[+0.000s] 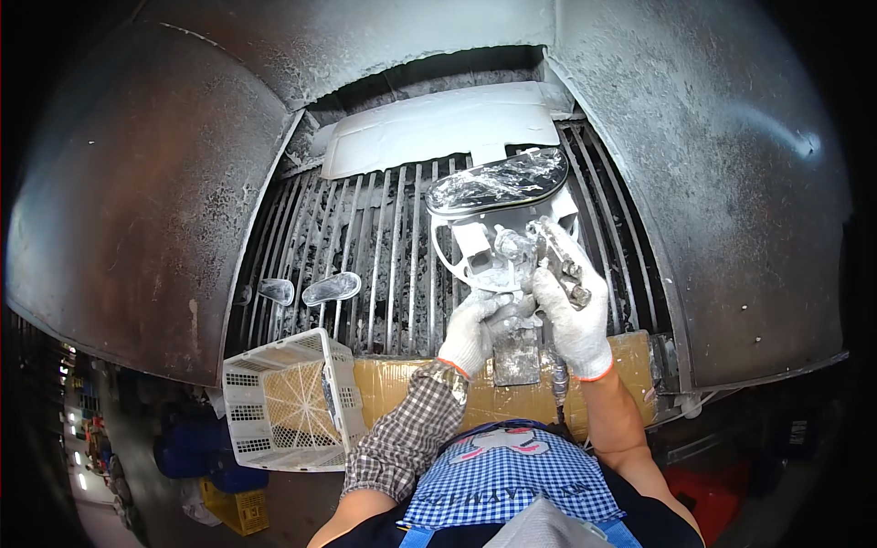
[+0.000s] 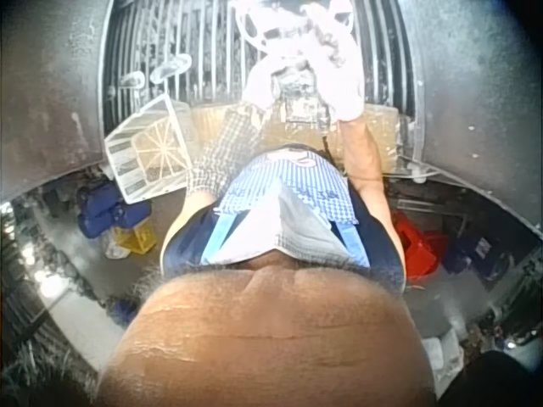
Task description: The person uses a spray gun to apply white paint to a black shoe sole mounted on a rotating stand. They repeatedly pick up the shoe from a white plastic basket, spray it, and place it back into the basket.
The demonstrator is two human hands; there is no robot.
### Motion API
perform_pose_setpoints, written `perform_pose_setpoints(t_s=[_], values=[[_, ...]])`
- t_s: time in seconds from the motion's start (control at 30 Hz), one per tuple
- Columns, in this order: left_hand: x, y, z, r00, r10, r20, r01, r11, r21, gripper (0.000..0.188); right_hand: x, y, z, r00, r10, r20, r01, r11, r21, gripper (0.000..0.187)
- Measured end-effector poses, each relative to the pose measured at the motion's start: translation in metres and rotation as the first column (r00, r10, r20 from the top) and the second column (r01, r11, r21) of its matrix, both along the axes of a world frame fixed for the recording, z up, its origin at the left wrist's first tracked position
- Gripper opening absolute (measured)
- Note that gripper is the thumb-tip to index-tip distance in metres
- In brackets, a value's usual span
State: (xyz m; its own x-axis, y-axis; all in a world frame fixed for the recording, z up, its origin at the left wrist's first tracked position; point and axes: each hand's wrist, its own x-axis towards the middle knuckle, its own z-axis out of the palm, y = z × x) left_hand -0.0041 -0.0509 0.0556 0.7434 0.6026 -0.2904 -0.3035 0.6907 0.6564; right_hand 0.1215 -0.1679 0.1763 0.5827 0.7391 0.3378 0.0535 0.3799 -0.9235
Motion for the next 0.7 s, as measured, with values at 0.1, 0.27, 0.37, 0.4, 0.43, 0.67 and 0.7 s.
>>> perform_pose_setpoints(t_s=[0.1, 0.27, 0.37, 0.4, 0.43, 0.67, 0.7], values=[[0.002, 0.005, -0.005, 1.0, -0.024, 0.012, 0.024, 1.0, -0.013, 0.052, 0.006, -0.002, -0.005, 0.999, -0.038, 0.013, 0.038, 0.999, -0.006, 0.055], [-0.002, 0.009, -0.013, 1.0, -0.001, 0.019, 0.001, 1.0, 0.003, 0.047, 0.008, -0.009, 0.0, 0.994, -0.016, -0.11, 0.014, 1.0, -0.013, 0.057], [-0.003, 0.01, -0.015, 1.0, 0.002, 0.021, -0.003, 1.0, 0.016, 0.043, 0.012, -0.013, -0.002, 0.996, -0.059, -0.072, 0.058, 0.998, -0.015, 0.057], [-0.003, 0.01, -0.014, 1.0, 0.004, 0.027, -0.004, 1.0, 0.02, 0.042, 0.014, -0.014, -0.003, 0.996, -0.078, -0.053, 0.077, 0.997, -0.017, 0.057], [-0.004, 0.01, -0.013, 1.0, -0.002, 0.028, 0.001, 1.0, 0.031, 0.045, 0.017, -0.013, -0.01, 0.993, -0.12, -0.001, 0.12, 0.993, -0.022, 0.057], [-0.006, 0.01, 0.0, 0.999, -0.016, 0.045, 0.012, 0.997, 0.074, 0.05, 0.029, -0.023, -0.015, 0.988, -0.156, -0.009, 0.155, 0.987, -0.05, 0.056], [-0.006, 0.01, 0.002, 0.999, -0.015, 0.051, 0.012, 0.997, 0.076, 0.05, 0.027, -0.026, -0.01, 0.987, -0.15, -0.058, 0.147, 0.987, -0.057, 0.056]])
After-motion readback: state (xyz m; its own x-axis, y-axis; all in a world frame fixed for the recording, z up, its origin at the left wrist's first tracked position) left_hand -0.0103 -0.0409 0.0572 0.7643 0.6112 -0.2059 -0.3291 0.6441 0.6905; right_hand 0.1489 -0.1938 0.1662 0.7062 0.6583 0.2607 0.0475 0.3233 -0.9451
